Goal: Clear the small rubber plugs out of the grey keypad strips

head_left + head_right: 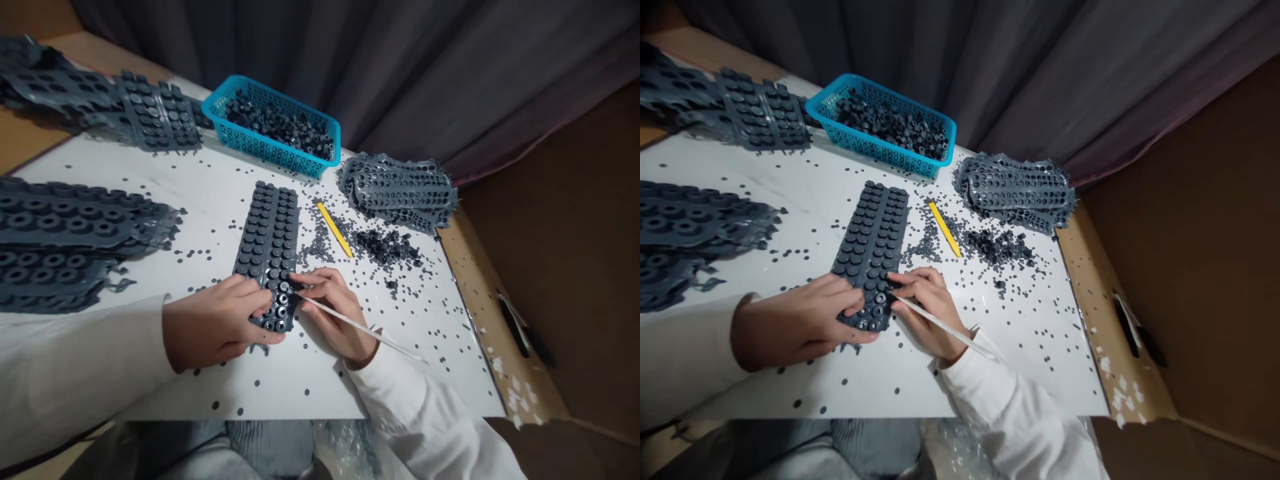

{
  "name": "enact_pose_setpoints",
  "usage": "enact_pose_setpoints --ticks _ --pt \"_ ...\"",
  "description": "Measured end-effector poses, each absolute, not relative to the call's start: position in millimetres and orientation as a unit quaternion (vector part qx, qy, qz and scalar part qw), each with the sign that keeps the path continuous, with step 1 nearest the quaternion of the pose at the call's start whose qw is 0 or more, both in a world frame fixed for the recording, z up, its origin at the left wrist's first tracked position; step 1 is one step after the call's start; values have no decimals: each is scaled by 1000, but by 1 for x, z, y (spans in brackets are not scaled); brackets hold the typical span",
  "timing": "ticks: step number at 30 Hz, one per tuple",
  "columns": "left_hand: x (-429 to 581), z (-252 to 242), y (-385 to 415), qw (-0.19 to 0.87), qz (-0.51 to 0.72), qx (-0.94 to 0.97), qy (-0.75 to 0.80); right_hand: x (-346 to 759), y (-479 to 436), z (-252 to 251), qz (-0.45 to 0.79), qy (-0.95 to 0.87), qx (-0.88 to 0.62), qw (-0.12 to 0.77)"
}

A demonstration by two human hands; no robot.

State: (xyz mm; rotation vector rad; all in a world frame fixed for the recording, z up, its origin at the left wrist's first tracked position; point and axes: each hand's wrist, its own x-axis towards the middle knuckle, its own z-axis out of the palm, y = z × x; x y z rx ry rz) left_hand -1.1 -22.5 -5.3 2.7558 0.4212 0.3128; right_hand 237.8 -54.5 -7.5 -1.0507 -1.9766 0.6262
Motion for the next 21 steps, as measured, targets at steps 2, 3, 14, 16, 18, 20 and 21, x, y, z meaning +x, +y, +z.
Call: enact_pose_setpoints --ticks 2,3,14,16,18,20,21 --pt "-1 -4 -23 167 107 967 158 237 -54 -9 257 -783 -408 392" --pt "-1 -4 -23 166 107 967 162 237 -54 -10 256 -786 -407 388" --pt "-1 -6 -24 165 115 967 158 241 -42 -12 -34 -899 -351 260" --pt "-1 -6 -24 159 120 967 160 243 -38 -11 -68 -888 -377 253" --pt "-1 -5 -25 155 122 967 163 245 -36 -9 -65 -862 -418 279" --pt "0 -4 -25 158 119 967 163 244 -36 -6 -8 -831 -451 325" --pt "0 -4 -25 159 117 967 164 243 -36 -5 37 -822 -454 343"
